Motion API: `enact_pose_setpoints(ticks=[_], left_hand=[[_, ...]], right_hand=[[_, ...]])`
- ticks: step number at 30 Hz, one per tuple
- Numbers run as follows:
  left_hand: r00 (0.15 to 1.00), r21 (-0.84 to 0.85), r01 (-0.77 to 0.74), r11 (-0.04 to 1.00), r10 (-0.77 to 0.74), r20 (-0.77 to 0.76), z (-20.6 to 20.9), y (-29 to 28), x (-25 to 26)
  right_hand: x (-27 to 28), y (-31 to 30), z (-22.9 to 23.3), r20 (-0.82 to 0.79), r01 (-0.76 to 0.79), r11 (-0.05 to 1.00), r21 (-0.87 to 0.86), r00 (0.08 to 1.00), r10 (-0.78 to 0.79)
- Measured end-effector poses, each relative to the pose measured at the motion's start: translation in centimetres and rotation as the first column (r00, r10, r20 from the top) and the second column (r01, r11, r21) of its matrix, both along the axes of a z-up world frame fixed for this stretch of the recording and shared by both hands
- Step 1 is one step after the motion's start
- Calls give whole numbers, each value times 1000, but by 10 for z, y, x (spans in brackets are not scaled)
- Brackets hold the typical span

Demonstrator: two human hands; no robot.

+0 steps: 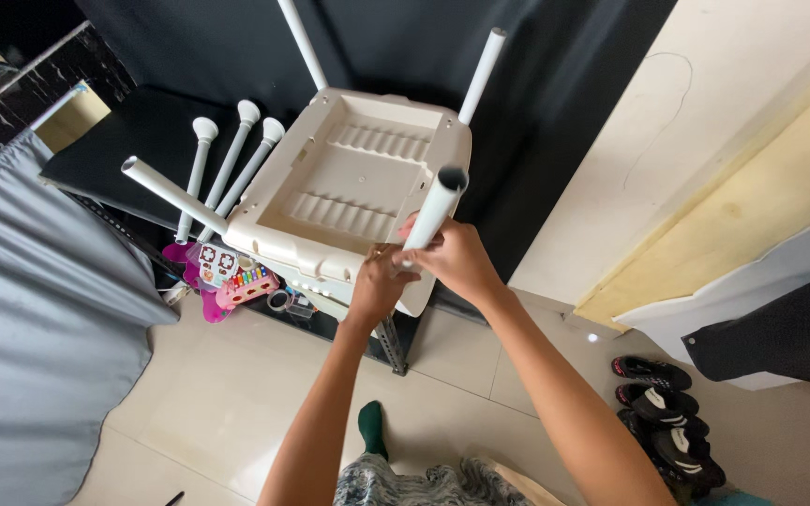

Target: The person disassembles a white plastic table, pulling the legs off the tabletop one at a time and separating the leg segments. They then lay the detached legs and leg pieces out on the table surface and arrange them in groups.

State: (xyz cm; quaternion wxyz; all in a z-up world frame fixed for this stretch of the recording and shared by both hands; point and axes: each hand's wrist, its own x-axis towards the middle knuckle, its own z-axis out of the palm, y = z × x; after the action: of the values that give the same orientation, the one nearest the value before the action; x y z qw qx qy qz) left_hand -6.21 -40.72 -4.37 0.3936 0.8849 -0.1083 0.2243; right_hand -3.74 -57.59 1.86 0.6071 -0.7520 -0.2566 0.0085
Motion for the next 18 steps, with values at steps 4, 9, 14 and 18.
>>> enact_pose_setpoints(ticks=[4, 9, 14, 18], left_hand=[[979, 139, -63, 988, 89, -184, 11, -1, 5], [976, 291, 21, 957, 43, -211, 25, -2, 28], [967, 267, 136, 954, -69, -245, 24, 1, 47], [978, 261, 90, 961, -36, -203, 6, 0, 33]], right_hand=[[19, -19, -38, 138, -64, 976, -207, 986, 94], [22, 10, -118, 143, -20, 999, -49, 989, 27], [35, 16, -170, 272, 203, 962, -184, 951, -149], [38, 15, -177, 208, 227, 956, -185, 960, -188]])
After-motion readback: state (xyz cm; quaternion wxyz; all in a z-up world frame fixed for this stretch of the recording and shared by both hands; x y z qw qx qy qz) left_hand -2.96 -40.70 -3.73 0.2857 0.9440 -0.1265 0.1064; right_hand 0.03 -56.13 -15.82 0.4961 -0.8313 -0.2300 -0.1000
